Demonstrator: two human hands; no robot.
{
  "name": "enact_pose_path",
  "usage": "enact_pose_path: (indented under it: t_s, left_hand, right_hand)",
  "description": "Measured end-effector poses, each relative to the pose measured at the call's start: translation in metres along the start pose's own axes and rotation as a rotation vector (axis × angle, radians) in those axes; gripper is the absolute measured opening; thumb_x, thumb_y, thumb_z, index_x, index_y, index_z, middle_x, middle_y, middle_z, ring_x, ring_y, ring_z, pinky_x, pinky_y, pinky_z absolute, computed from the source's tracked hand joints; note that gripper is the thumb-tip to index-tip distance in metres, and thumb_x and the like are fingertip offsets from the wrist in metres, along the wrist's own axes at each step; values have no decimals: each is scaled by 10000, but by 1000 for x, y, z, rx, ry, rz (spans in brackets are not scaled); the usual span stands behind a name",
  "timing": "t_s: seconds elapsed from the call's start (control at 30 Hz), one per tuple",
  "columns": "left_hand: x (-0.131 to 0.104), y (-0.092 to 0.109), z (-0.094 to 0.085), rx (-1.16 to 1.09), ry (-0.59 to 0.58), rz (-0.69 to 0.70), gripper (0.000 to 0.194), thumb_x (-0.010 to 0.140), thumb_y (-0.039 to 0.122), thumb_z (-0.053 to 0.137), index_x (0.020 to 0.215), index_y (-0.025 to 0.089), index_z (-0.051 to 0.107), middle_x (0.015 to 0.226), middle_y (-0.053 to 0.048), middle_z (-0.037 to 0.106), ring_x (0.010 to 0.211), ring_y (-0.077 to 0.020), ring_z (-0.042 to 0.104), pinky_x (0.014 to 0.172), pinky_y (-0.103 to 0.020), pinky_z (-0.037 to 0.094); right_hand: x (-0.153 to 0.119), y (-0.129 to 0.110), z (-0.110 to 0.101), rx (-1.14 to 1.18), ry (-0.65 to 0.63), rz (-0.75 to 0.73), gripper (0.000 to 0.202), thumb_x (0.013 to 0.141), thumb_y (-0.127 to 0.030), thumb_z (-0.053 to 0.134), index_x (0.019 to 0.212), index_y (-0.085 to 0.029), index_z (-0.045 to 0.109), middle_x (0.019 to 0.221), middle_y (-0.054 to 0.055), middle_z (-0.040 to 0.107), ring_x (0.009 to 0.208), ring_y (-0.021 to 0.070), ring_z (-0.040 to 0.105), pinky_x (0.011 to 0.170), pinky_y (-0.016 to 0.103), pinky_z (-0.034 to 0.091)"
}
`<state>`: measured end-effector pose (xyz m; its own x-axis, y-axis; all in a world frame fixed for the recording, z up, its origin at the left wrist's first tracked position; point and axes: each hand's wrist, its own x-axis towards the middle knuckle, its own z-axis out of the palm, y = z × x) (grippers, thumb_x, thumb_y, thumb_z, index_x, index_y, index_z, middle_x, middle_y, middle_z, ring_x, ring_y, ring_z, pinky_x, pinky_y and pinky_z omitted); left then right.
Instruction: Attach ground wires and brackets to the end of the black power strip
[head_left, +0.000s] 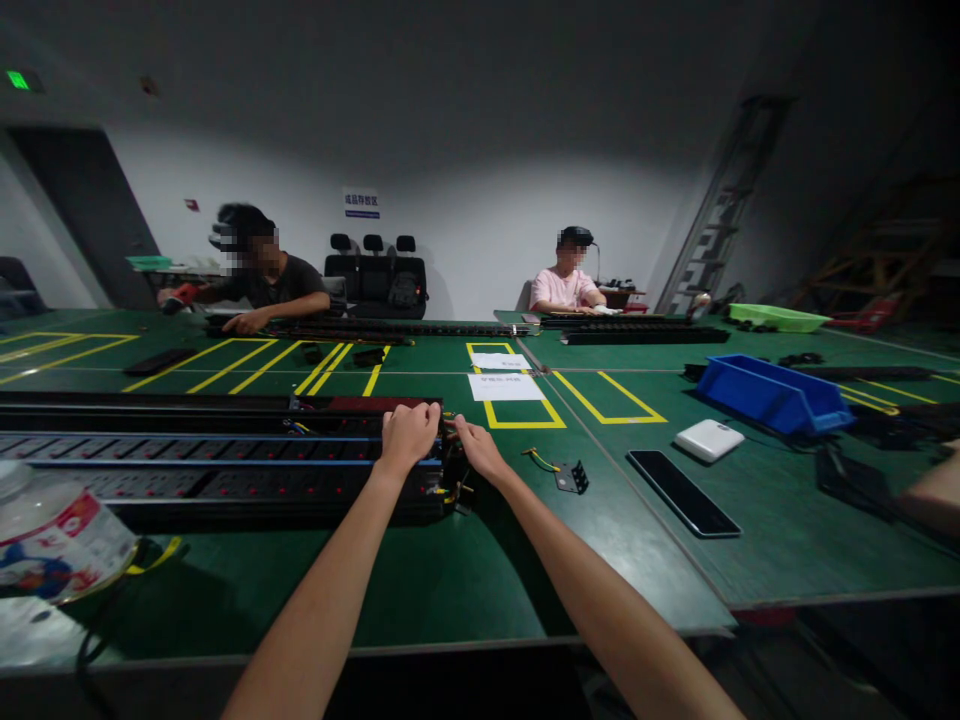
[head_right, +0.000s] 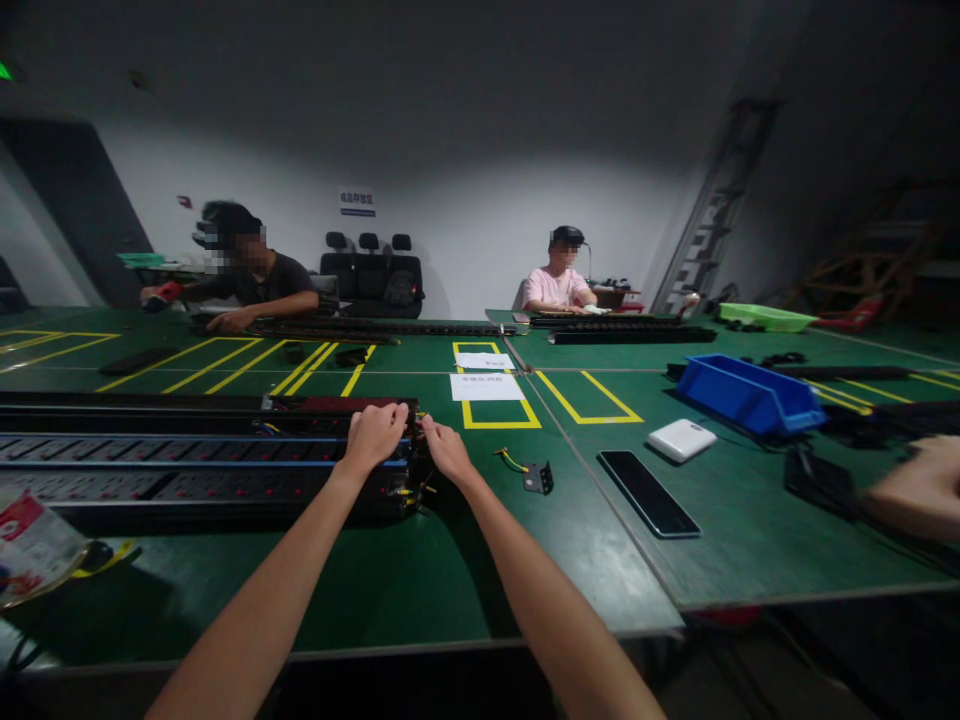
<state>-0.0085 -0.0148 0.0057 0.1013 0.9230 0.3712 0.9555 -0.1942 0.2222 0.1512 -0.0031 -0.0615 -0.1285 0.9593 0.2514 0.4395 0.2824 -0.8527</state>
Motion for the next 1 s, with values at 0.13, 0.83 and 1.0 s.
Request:
enact_pose_path:
  t_s: [0.13,0.83,1.0]
  left_hand:
    - [0,0,0,-2,-8,-4,583,1004,489,222,970,209,731,997,-129,751,1042,-281,648,968,-429,424]
    - [-1,-4,6,-5,-28,80,577,1008,501,223,957,200,712,967,-127,731,1008,-292,647,923,-433,445]
    - [0,-4,6,-21,-3,18,528,1010,478,257,963,211,710,981,-114,736,1012,-269,645,931,-399,441]
  right_hand:
    - [1,1,-1,32,-3,23,806,957,-735,206,1233,-175,715,970,115,740,830,240,671,762,328,499]
    - [-2,1,-1,111,3,54,885,908,-799,237,1165,-127,751,844,125,731,669,199,628,632,290,472]
    - [-2,1,-1,152,4,83,907,894,-815,240,1150,-111,751,813,116,720,629,175,599,573,262,459]
